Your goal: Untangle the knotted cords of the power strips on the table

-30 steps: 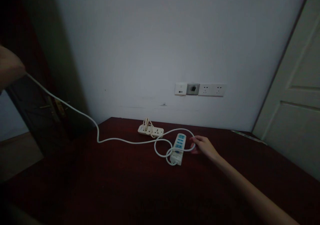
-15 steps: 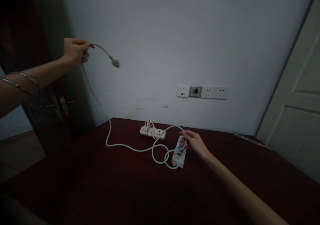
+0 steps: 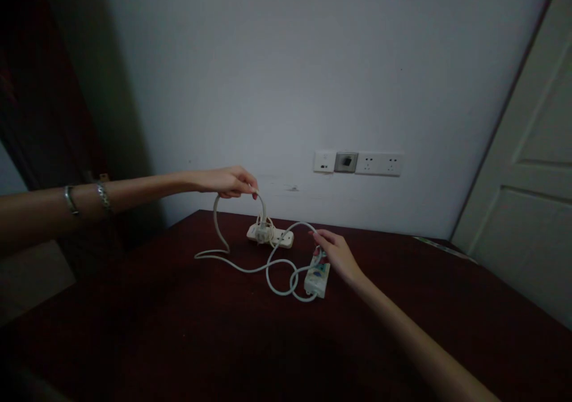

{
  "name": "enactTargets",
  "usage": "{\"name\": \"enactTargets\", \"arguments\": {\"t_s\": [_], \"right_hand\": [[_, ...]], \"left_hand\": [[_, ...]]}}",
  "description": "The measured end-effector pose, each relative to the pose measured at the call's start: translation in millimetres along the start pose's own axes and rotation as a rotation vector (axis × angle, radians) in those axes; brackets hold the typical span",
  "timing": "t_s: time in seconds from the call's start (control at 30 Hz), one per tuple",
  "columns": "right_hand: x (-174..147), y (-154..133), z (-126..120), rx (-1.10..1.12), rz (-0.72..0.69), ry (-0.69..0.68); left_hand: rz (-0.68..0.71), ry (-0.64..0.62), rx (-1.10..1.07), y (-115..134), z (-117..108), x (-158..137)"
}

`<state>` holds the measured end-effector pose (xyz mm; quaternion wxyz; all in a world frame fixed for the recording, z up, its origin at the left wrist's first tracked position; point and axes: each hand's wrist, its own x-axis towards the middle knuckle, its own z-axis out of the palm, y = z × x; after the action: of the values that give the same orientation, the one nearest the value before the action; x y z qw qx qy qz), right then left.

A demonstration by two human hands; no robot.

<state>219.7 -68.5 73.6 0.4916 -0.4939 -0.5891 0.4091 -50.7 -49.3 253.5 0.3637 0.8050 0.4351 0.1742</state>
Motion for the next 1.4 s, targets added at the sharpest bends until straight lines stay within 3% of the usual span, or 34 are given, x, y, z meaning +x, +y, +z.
{"name": "enactTargets", "arguments": {"t_s": [0.23, 0.43, 0.63, 0.87, 1.0, 1.13, 1.23, 1.3, 1.4], "right_hand": [[-10, -13, 13, -0.230, -0.170, 0.002], [-13, -20, 24, -0.329, -0.339, -0.023], [-16, -32, 32, -0.476, -0.441, -0.043], [-10, -33, 32, -0.408, -0.539, -0.175], [-4, -17, 30, -0.355, -0.679, -0.119], [2, 2, 31, -0.106, -0.483, -0.200], [8, 10, 26, -0.050, -0.316, -0.223], [12, 10, 16, -0.049, -0.257, -0.162], [18, 1, -8, 0.075, -0.192, 0.038]], "left_hand": [[-0.057, -0.083, -0.081, -21, 57, 16], [-0.115, -0.137, -0.325, -40, 94, 27], [-0.108, -0.170, -0.495, -47, 106, 34], [-0.182, -0.241, -0.738, -53, 118, 36], [-0.114, -0.068, -0.767, -57, 130, 34], [-0.098, -0.032, -0.770, -60, 132, 33], [-0.104, -0.015, -0.745, -64, 126, 34], [-0.147, 0.014, -0.708, -68, 118, 33], [-0.275, 0.055, -0.539, -76, 104, 28]]}}
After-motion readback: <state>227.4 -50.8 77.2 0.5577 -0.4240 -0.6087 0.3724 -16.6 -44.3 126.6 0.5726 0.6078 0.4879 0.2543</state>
